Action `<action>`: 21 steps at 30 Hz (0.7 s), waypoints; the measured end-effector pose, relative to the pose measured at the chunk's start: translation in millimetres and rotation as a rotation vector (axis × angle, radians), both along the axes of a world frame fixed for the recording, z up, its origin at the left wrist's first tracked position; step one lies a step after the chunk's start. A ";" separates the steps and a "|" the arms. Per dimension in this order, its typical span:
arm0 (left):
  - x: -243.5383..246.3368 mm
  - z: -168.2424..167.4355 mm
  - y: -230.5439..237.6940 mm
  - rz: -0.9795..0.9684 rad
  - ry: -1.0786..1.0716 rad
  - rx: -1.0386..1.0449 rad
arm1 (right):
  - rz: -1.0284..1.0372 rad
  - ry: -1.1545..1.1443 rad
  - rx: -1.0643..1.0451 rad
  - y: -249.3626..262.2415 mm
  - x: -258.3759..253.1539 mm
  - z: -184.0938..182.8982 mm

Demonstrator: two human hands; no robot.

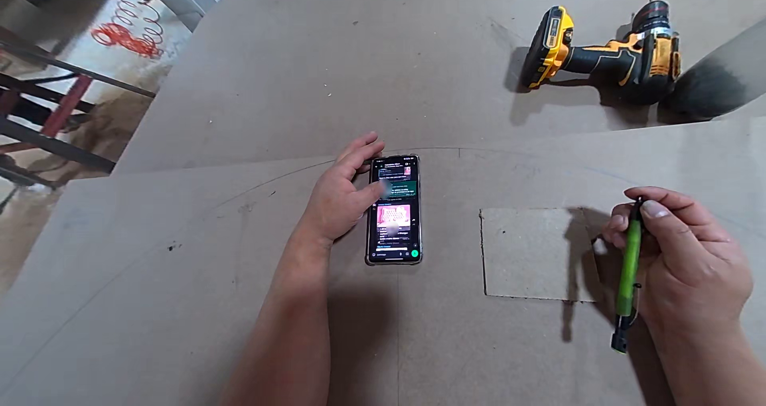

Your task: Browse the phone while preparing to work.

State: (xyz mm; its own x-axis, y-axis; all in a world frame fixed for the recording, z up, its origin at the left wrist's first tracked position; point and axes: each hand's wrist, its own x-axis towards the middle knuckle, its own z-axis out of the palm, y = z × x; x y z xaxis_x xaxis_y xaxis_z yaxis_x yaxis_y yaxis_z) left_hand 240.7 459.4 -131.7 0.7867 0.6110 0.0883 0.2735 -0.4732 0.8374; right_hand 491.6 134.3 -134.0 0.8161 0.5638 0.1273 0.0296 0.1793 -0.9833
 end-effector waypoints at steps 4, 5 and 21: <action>0.5 -0.5 -0.2 0.010 0.013 0.009 | 0.007 0.001 0.000 -0.7 0.9 -0.9; 0.7 -0.3 -0.4 0.011 0.009 0.009 | 0.005 0.001 0.001 -0.4 1.0 -0.9; -0.1 2.6 -1.4 0.038 -0.053 -0.082 | 0.001 0.013 -0.006 0.2 0.3 -0.1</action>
State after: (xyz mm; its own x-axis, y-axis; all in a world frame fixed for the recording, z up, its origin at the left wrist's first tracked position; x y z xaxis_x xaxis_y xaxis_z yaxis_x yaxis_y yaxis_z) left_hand 240.6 458.0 -129.1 0.7582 0.6474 0.0775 0.2447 -0.3927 0.8865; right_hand 492.0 134.5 -134.2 0.8170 0.5654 0.1132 0.0164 0.1734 -0.9847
